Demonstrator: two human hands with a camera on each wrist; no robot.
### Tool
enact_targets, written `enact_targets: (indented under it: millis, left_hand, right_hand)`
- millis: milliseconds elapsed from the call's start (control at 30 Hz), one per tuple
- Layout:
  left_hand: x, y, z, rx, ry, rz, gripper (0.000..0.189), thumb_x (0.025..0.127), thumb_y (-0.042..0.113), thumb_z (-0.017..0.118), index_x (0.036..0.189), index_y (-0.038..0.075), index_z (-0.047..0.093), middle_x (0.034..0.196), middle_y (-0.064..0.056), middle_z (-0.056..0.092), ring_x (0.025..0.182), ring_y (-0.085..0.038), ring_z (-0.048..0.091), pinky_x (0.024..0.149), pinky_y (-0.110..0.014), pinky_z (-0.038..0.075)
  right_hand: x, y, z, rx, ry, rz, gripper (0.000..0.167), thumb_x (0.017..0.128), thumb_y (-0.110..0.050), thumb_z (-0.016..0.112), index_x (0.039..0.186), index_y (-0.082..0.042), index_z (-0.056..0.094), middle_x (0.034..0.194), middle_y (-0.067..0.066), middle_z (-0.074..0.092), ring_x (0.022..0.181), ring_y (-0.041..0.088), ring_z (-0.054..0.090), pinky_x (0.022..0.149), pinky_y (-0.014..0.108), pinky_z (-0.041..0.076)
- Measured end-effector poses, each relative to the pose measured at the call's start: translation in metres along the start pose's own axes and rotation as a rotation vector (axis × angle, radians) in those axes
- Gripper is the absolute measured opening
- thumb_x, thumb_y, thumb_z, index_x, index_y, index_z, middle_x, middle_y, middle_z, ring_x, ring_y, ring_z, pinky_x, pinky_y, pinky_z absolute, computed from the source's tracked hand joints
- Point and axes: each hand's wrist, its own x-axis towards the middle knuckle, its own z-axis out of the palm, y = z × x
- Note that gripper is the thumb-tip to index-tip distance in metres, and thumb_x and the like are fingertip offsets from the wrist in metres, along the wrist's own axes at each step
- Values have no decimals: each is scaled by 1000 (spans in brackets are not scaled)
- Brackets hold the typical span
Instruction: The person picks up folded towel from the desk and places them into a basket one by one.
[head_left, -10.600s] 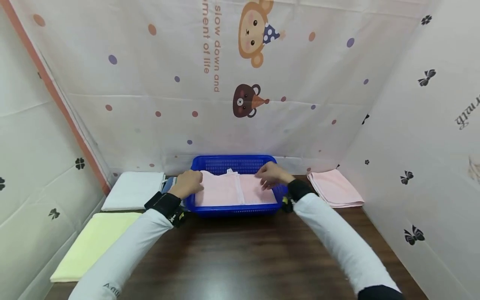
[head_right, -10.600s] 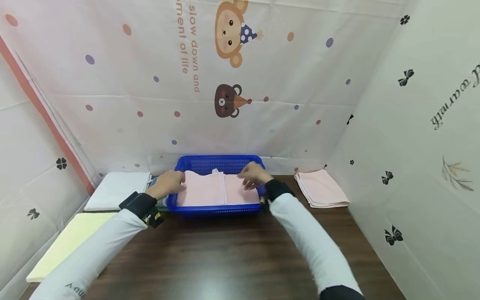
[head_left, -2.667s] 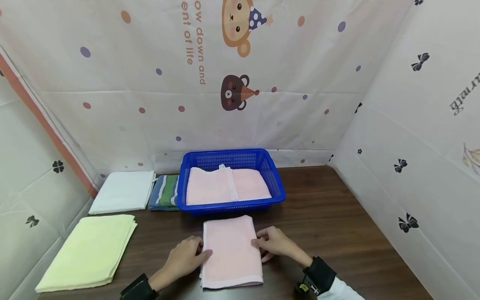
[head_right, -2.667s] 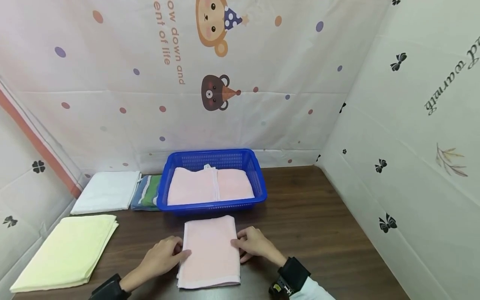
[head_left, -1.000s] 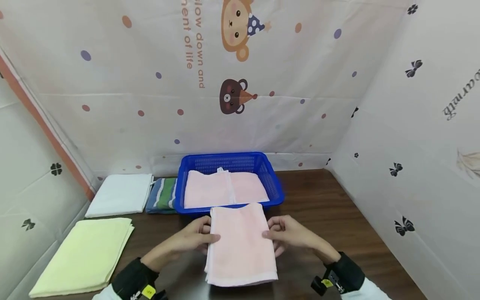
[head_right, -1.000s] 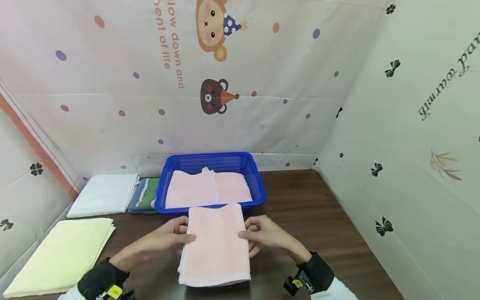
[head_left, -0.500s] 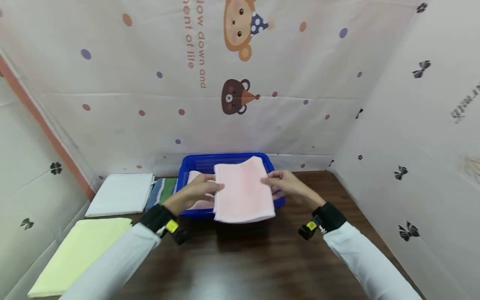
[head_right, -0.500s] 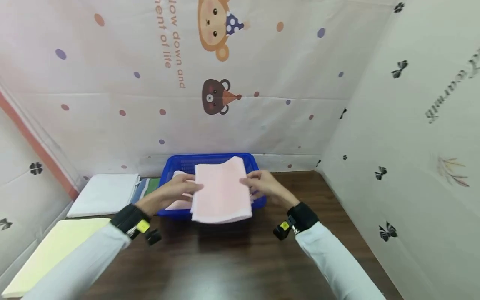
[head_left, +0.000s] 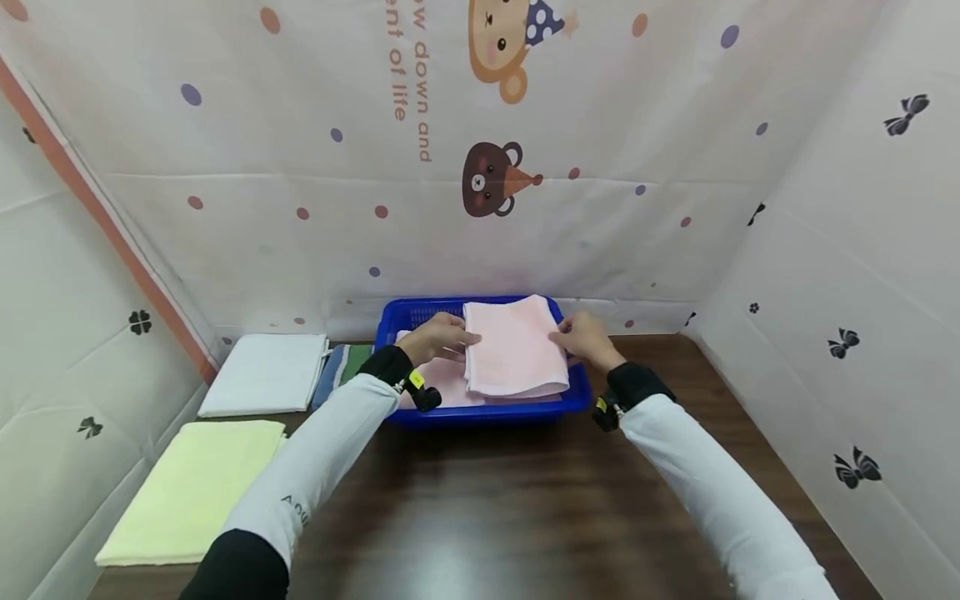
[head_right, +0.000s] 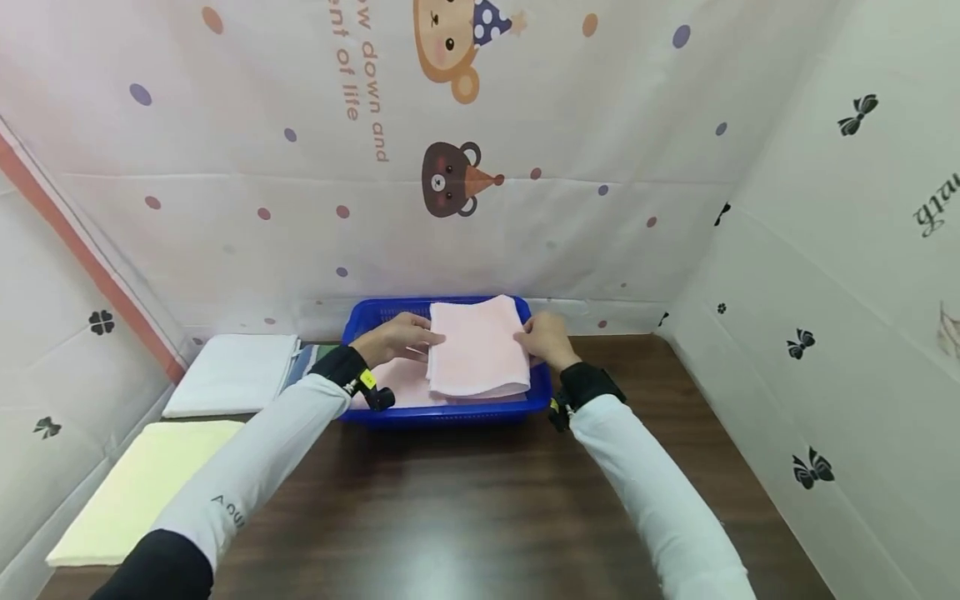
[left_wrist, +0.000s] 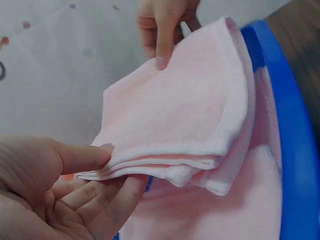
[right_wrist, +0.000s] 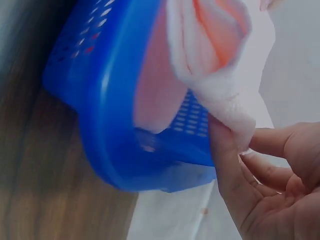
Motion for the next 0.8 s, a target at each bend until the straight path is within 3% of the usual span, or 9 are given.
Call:
enact_targets:
  millis: [133, 267, 367, 400, 500, 567, 633, 800]
  left_hand:
    - [7, -7, -2, 0, -3, -55, 17, 96, 14, 71, 89, 8, 57, 92, -5, 60, 91, -21, 61, 99, -39, 56]
    - [12, -12, -2, 9, -53, -88, 13, 97, 12, 69, 95, 7, 58, 93, -5, 59, 88, -19, 59, 89, -33, 55]
    - [14, -16, -1, 116, -82, -89, 12, 97, 14, 69, 98, 5, 62, 86, -4, 63, 78, -16, 62, 76, -27, 56]
    - [15, -17, 0, 158, -83, -89, 12, 97, 14, 70, 99, 3, 65, 82, -5, 65, 73, -16, 63, 71, -26, 57]
    - [14, -19, 6, 281, -64, -81, 14, 96, 15, 71, 94, 1, 69, 73, -7, 68, 64, -16, 66, 63, -26, 59]
    - [13, -17, 11, 333, -49, -80, 14, 96, 15, 71, 94, 1, 71, 72, -8, 70, 63, -15, 67, 62, -26, 59]
    - [14, -13, 16, 358, -39, -87, 14, 96, 15, 71, 93, 2, 71, 72, -8, 70, 63, -15, 67, 63, -27, 59]
    - [9, -13, 14, 395, -15, -91, 14, 95, 14, 71, 87, 2, 72, 74, -8, 72, 62, -14, 68, 61, -26, 54]
  right_hand:
    - [12, -4, 12, -134, 23, -39, 23, 98, -10, 66, 90, 10, 75, 72, 17, 71, 57, 23, 71, 53, 29, 60]
    - [16, -8, 21, -241, 49, -21, 26, 94, -7, 70, 70, 3, 70, 54, 5, 57, 47, 19, 63, 42, 23, 47]
    - [17, -10, 27, -311, 61, -24, 34, 92, -4, 71, 60, -5, 59, 50, -1, 44, 44, 14, 52, 41, 22, 38]
    - [17, -10, 29, -338, 61, -31, 34, 92, -3, 70, 61, -6, 56, 52, -1, 42, 46, 13, 49, 43, 22, 37]
    - [11, -14, 33, -439, 69, -76, 21, 95, 1, 62, 74, -1, 63, 62, 9, 57, 55, 19, 59, 46, 25, 41]
    - [7, -16, 35, -508, 64, -86, 14, 98, 3, 56, 90, 6, 67, 77, 19, 66, 65, 24, 66, 50, 29, 46]
    - [4, -18, 38, -567, 58, -77, 19, 101, 2, 51, 105, 9, 69, 95, 25, 72, 75, 29, 71, 54, 32, 52]
    - [6, -27, 45, -628, -7, -13, 19, 100, -2, 54, 108, 6, 70, 103, 24, 73, 77, 25, 69, 62, 40, 60]
